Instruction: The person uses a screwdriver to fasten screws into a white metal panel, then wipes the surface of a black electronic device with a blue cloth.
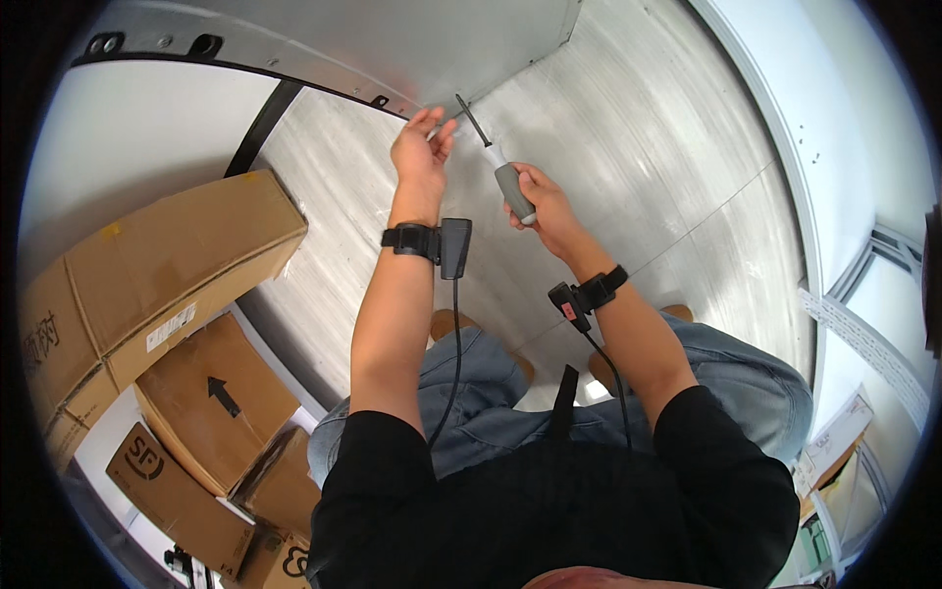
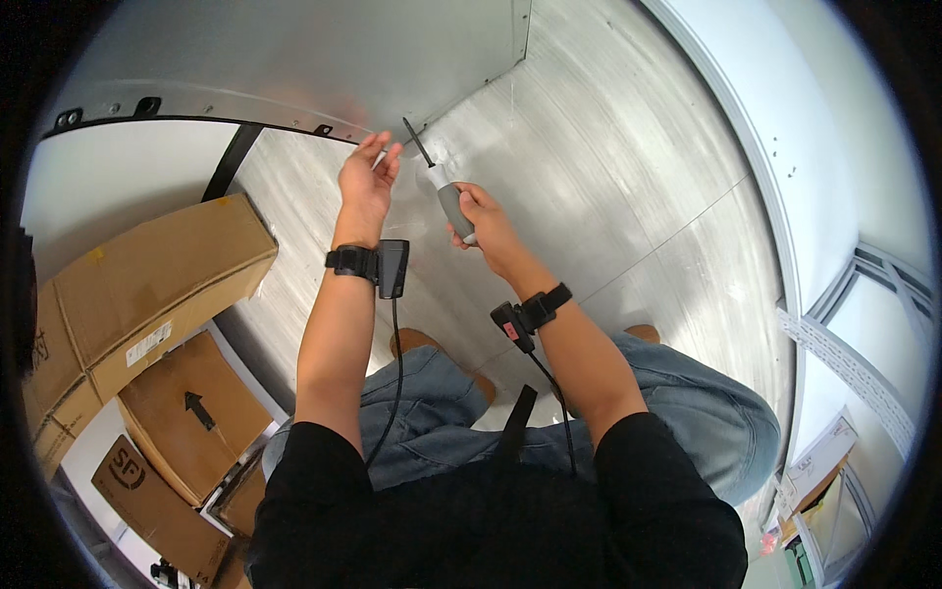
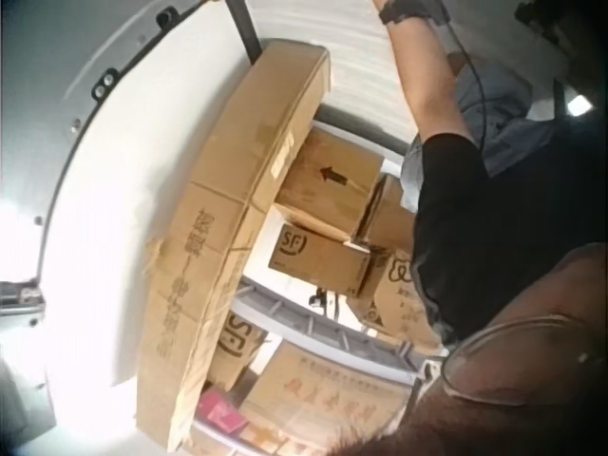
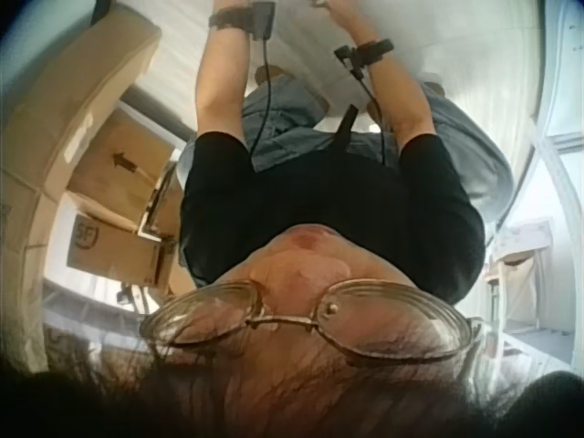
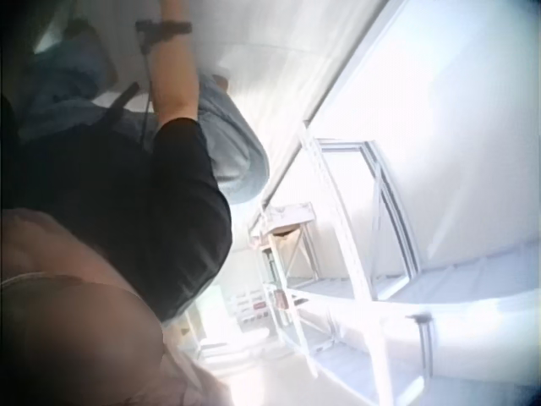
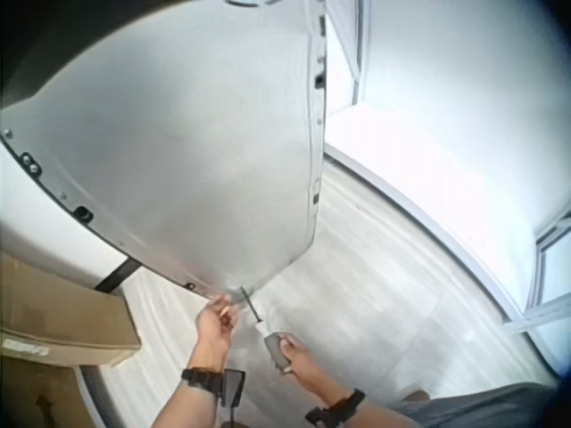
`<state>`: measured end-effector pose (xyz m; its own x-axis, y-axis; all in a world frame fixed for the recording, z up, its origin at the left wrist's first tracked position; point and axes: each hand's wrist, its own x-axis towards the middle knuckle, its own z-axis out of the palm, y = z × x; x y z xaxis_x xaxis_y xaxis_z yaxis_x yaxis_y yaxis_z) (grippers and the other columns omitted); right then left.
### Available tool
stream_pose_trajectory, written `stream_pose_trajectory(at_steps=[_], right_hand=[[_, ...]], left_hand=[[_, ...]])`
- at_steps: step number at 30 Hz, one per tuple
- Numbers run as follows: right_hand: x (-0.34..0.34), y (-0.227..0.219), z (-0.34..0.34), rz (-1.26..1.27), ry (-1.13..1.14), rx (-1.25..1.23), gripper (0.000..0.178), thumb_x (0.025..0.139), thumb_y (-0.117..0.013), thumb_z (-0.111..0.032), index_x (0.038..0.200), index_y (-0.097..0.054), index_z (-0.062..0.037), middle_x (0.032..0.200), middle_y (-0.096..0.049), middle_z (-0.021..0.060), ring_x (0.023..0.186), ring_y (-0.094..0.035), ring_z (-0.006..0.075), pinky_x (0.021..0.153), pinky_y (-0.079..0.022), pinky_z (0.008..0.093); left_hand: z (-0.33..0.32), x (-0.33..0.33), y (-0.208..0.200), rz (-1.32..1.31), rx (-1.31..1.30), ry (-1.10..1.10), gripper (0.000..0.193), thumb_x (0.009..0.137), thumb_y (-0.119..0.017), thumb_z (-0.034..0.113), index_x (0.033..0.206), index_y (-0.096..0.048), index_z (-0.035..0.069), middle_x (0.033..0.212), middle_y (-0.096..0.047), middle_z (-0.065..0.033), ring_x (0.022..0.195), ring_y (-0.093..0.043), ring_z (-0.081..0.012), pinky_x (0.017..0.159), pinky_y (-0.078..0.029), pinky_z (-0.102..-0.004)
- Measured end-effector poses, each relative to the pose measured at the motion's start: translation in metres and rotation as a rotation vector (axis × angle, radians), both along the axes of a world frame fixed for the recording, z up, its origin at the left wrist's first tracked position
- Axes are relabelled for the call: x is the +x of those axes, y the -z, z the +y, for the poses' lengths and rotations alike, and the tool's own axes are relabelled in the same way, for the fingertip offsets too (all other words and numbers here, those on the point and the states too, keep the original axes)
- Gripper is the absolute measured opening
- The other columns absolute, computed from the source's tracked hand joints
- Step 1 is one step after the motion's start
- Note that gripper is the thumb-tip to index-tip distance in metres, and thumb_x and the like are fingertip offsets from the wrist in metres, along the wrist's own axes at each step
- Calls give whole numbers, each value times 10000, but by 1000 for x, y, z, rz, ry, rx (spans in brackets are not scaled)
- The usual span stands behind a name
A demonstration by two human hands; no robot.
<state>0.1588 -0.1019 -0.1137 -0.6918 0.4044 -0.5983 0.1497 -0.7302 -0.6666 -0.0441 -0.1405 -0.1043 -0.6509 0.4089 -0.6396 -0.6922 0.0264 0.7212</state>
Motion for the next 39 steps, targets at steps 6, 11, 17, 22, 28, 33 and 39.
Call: stream_pose_trajectory(at_steps=[6,11,17,22,28,33,39], right_hand=[[7,-23,40,-2,55,29,376,1031,-386,-330,1300,-482,-85,903,-631,74,642,-564,127,595,-464,277],[47,-32,74,50,240,65,353,1029,-399,-288,1297,-475,-71,957,-647,82,699,-590,147,632,-482,293],[130,-22,102,12,604,29,339,1005,-445,-167,1338,-473,-111,1002,-619,83,852,-622,178,695,-496,314],[206,-11,139,-22,921,83,340,992,-452,-143,1329,-493,-128,993,-631,85,847,-612,170,684,-485,297],[262,0,175,-98,1188,58,314,989,-440,-127,1288,-535,-123,976,-630,89,817,-603,164,657,-472,290],[279,-5,190,-82,1232,44,313,985,-473,-129,1290,-538,-101,963,-619,80,796,-605,161,638,-473,290],[280,-7,194,-57,1202,66,321,974,-482,-107,1287,-551,-101,946,-616,60,782,-607,158,622,-461,277]], left_hand=[[57,33,-13,-67,-1,208,295,907,-542,51,1199,-513,23,1039,-638,-87,813,-613,-162,661,-501,-250],[117,74,-12,-23,60,432,246,903,-542,84,1144,-545,36,990,-665,-75,752,-619,-151,656,-494,-272],[198,166,-2,41,83,810,253,914,-550,135,1151,-552,48,1000,-656,-59,877,-611,-157,756,-475,-296],[276,258,21,362,117,1083,276,893,-632,156,1137,-607,29,1017,-653,-49,909,-609,-143,773,-474,-300],[365,342,45,1113,207,1214,285,835,-696,166,1088,-662,38,972,-660,-69,851,-619,-178,749,-500,-323],[408,377,48,1448,163,1254,283,818,-703,158,1087,-683,74,903,-651,-73,811,-619,-201,744,-504,-345],[410,375,54,1431,146,1232,121,799,-716,153,909,-739,107,814,-651,-73,794,-614,-226,709,-495,-364]])
